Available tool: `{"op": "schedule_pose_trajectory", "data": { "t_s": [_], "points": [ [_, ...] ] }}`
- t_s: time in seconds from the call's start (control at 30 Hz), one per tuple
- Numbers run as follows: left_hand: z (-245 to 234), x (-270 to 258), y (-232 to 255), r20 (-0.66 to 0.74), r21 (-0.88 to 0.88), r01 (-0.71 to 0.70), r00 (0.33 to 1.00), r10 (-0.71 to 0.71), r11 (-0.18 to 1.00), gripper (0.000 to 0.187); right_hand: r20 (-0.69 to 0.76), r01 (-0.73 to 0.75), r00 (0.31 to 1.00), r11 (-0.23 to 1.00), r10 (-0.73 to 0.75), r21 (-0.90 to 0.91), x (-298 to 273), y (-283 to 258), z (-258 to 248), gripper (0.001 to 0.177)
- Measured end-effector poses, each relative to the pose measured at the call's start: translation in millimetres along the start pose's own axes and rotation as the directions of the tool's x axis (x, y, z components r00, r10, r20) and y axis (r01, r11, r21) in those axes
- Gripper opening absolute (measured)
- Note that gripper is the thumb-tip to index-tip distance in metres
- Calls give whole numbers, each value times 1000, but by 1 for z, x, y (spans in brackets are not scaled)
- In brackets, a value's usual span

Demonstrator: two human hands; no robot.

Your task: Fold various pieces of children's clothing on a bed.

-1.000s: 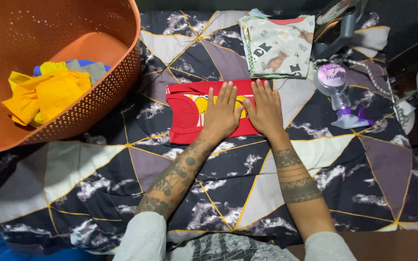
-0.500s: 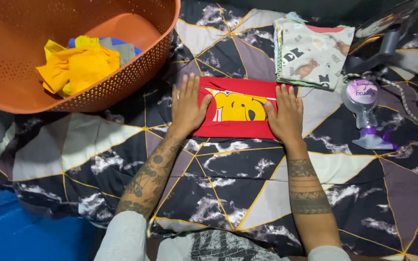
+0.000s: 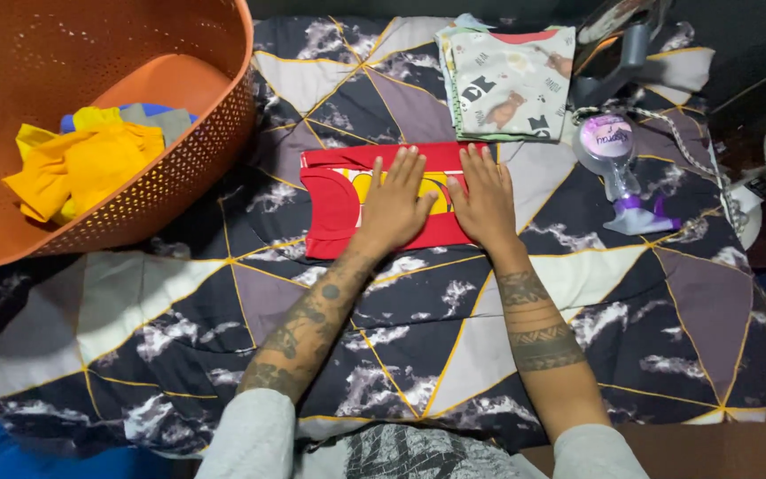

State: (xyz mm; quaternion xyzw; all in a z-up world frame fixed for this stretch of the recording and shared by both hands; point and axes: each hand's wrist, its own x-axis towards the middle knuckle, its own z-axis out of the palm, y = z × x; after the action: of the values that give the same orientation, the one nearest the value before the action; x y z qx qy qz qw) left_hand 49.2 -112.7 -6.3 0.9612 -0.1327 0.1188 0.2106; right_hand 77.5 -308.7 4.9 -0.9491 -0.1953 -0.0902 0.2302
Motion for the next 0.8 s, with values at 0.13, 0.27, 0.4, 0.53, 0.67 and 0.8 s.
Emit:
{"op": "schedule_pose_trajectory", "data": {
  "t_s": [0.13,0.27,0.4,0.53,0.67,0.8],
  "points": [
    [-32,-14,-40,4,55,47,999,-47,997,70,-5,25,1000,999,-25,21,1,1,-1,58],
    [-55,-42,-78,-31,79,159,987,-157,984,74,-1,16,1000,1000,-16,1,0,-1,1,61],
    [-66,-58,-87,-66,104,233,972,-227,967,75,-55,-39,998,993,33,-112,2,-49,-11,65],
    [-64,-61,-80,-82,112,251,967,-243,961,73,-79,180,981,984,-179,11,8,-91,16,66],
    [-68,-62,-82,-86,91,239,969,-232,967,74,88,231,968,970,-237,69,18,-106,32,68],
    [-66,-59,-85,-79,63,229,971,-224,971,74,173,201,963,978,-206,47,21,-86,22,70]
  ]
}}
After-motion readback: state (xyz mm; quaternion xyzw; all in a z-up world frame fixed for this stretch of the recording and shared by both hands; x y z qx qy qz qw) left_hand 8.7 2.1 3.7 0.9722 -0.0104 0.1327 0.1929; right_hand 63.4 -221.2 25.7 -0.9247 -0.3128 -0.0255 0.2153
